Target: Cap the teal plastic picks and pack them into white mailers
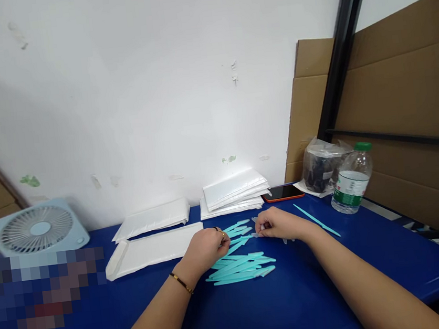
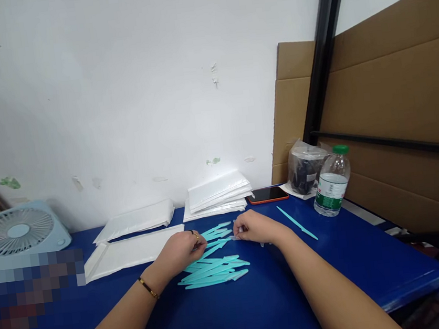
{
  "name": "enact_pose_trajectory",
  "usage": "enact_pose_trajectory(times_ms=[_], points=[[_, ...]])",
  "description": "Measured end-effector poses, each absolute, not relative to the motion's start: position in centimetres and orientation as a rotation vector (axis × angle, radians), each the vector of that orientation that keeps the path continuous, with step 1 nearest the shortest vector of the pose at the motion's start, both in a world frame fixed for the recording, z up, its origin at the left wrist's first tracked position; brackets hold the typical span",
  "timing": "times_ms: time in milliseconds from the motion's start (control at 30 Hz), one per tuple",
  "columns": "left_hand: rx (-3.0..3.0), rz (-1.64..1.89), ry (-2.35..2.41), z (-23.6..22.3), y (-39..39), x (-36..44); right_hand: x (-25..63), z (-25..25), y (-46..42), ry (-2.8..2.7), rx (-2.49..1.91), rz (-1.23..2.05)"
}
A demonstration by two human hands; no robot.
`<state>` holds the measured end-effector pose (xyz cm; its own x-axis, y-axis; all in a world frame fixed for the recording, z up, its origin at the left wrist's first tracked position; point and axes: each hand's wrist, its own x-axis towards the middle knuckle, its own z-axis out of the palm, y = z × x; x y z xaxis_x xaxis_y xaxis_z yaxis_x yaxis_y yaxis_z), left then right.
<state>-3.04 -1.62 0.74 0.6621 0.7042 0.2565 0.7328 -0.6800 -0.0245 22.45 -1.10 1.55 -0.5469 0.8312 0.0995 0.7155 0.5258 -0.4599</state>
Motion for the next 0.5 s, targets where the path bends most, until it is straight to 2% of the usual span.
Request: enact_pose_trajectory(times_ms=[233,367,500], points=[[-2.764,-0.41,-1.203,0.8,-1.6,-2.3,20.7,1.1,-1.1,-2.394,-1.129,0.487],[-2.704,-0.551,-1.379,0.9,-1.4,-2.5,21.8,1.6,-0.7,-2.274,-1.244,0.42],[-2.846,-0.572,-1.546,0.8,-1.7,-2.9,25.1,3.0,-0.9,-2.325,-1.391,0.527]])
